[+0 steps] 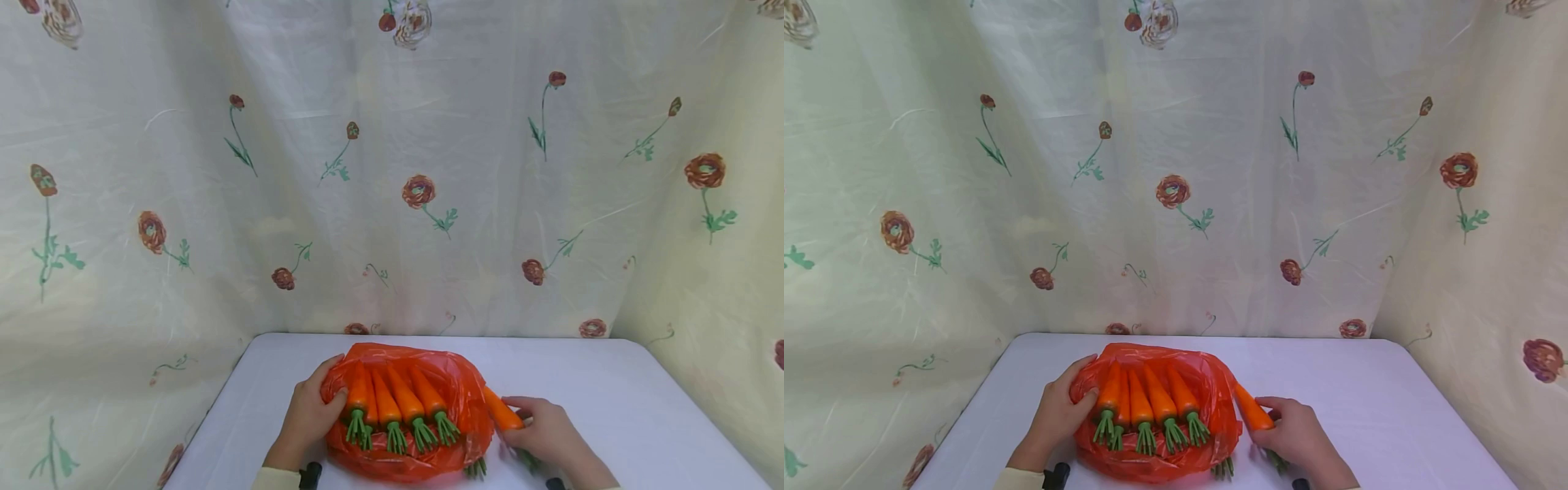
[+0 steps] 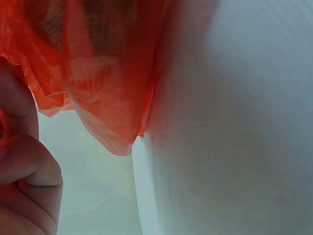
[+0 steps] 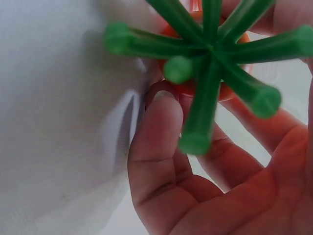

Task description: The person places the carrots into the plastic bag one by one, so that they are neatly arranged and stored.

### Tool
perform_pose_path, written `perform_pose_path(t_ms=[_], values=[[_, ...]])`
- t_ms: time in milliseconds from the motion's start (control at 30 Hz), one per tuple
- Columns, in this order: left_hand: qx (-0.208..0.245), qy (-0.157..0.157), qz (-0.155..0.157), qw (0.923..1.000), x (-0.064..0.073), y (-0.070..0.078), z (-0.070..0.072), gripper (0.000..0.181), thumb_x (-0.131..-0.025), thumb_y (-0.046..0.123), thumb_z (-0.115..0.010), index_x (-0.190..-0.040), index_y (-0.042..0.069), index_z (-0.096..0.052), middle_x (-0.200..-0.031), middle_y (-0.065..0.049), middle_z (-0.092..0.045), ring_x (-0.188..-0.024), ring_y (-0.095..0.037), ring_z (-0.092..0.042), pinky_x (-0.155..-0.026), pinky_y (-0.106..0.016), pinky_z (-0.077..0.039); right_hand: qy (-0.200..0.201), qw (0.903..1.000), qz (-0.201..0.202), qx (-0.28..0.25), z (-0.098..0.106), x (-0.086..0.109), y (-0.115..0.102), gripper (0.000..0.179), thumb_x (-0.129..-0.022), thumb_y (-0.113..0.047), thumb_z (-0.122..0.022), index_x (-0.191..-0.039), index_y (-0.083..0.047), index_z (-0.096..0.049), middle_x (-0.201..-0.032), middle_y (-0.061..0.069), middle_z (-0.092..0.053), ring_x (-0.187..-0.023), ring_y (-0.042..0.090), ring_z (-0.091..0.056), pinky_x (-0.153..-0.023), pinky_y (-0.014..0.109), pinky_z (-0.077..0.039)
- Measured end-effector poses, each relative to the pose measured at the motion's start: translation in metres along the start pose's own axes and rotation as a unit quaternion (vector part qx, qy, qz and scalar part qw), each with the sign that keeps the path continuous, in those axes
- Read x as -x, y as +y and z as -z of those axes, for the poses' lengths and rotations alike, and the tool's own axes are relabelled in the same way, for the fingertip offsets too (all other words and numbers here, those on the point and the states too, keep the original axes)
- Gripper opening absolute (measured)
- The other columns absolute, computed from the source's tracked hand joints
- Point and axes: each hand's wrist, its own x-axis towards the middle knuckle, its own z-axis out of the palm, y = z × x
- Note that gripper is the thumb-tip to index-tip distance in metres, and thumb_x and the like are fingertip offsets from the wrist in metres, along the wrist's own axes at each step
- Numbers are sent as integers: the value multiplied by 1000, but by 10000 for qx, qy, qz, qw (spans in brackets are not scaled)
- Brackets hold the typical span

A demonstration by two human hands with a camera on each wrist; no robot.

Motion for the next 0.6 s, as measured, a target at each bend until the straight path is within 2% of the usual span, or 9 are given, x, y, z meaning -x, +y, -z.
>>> perform_pose_path(t_ms=[300,600], values=[[-7,-22,32,10000,0,0,0,62,-96,23,-75,-154,26,-54,-135,-3,-69,-116,-25,-67,-101,-56,-55,105,9998,152,10,1,-2,2,72,-78,-25,-91,-143,-10,-64,-108,9,-71,-78,21,-63,-73,40,-64],[-1,-4,2,10000,0,0,0,61,-95,23,-75,-153,26,-55,-134,-3,-70,-115,-25,-68,-101,-56,-55,237,9996,63,-127,1,-10,11,73,-81,-34,-90,-145,-11,-64,-103,7,-72,-79,21,-62,-73,38,-63]])
